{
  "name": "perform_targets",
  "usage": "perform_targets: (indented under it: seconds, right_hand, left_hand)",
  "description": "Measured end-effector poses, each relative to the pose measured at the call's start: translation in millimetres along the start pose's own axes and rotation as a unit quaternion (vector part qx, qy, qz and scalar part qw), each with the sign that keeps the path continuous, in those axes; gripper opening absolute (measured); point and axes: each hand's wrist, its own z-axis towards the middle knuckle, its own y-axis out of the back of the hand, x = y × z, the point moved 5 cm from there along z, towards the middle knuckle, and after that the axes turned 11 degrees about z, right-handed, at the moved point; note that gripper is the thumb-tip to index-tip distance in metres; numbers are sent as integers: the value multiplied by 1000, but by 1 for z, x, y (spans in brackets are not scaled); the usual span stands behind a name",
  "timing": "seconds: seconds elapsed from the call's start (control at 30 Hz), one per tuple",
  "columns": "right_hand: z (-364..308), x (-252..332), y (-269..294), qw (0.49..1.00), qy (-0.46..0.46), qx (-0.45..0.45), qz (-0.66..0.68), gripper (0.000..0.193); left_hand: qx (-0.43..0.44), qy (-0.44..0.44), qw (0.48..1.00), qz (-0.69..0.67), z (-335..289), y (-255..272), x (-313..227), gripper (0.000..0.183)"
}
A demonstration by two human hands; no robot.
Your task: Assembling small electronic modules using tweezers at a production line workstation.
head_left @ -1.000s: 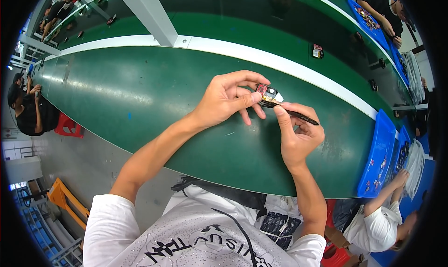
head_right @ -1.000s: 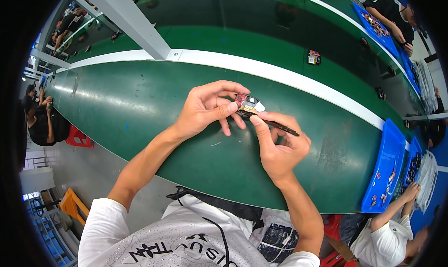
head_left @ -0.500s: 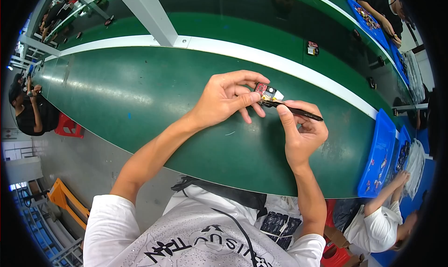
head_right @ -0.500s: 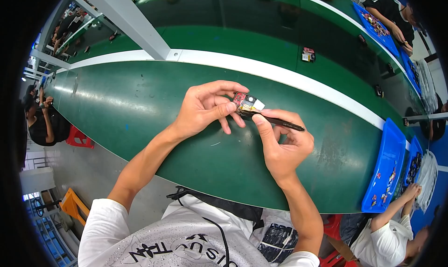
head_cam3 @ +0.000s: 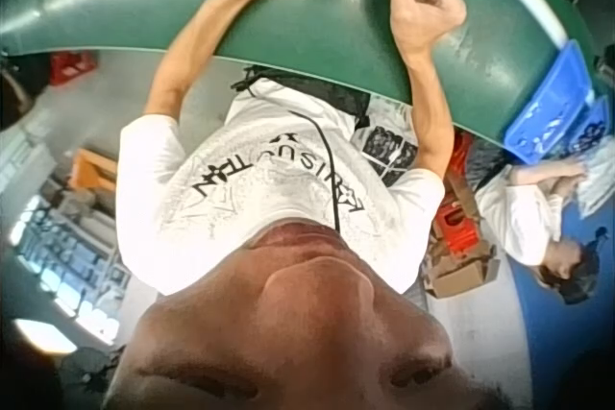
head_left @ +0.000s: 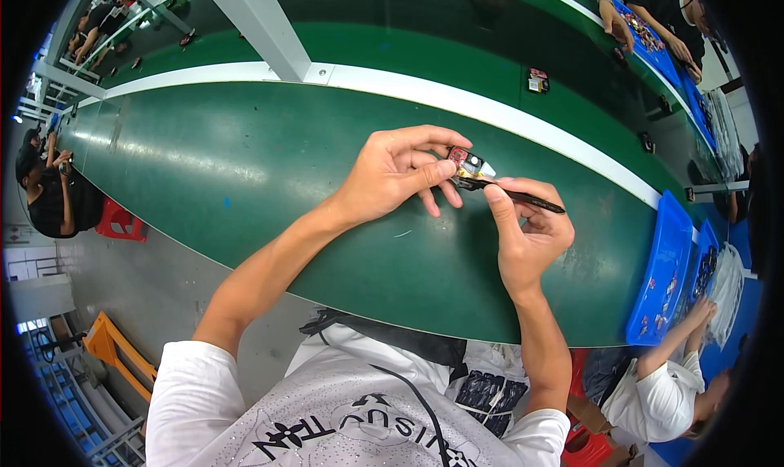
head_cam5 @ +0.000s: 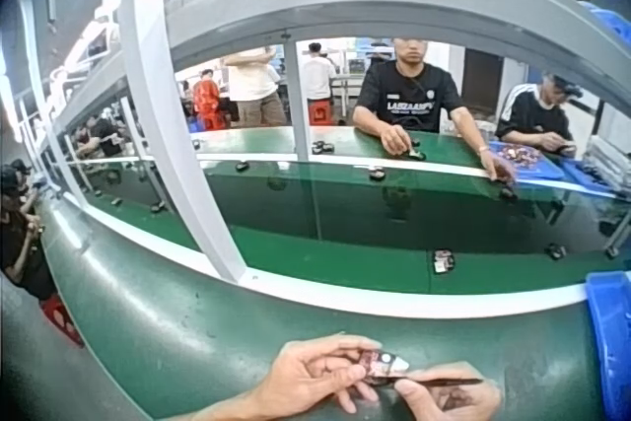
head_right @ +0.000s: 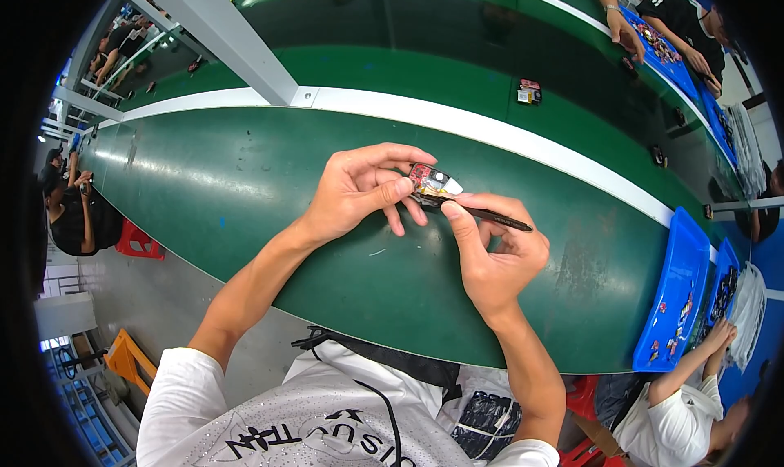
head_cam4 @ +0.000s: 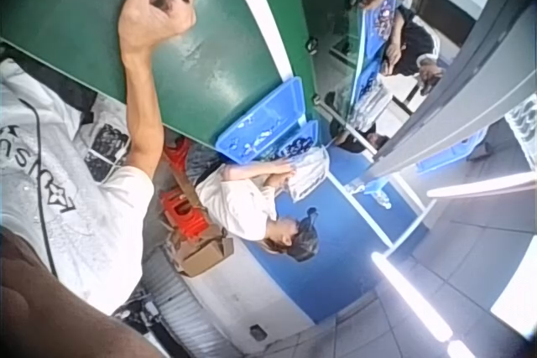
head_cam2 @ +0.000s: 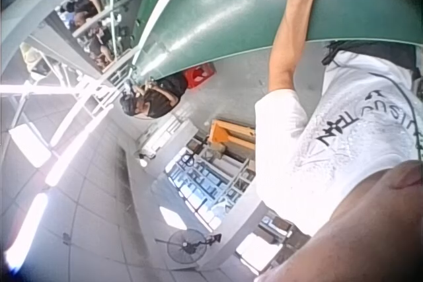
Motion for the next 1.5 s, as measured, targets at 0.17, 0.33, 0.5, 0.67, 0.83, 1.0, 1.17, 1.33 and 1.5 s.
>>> perform_targets:
  seconds: [0.17,0.33,0.5,0.67,0.83,1.0,1.17,1.33,1.5]
  right_hand:
    - [0,0,0,1000,4,-3,14,12]
    - [-2,0,-1,1000,-8,-13,14,12]
    - [-2,-2,0,998,-38,-31,25,11]
    - [-3,0,0,1000,13,-15,-16,13]
    - [-6,3,-3,999,40,2,-19,14]
    - [-1,5,-3,997,66,17,-36,14]
    - [1,7,-5,996,79,30,-42,17]
    - [1,9,-7,994,95,36,-49,17]
    - [2,9,-8,993,95,46,-56,17]
  left_hand:
    - [6,0,1000,4,0,0,1,38]
    - [2,-25,1000,12,1,0,-2,40]
    - [-17,-34,999,9,1,-3,-4,39]
    - [-17,-39,999,-26,2,0,-3,38]
    - [-28,-7,999,-29,0,1,-2,34]
    - [-37,-6,999,-9,1,2,-4,31]
    - [-42,-2,999,-2,2,5,-5,31]
    - [-41,-2,999,-7,2,3,-4,30]
    - [-37,3,999,-7,1,2,-3,30]
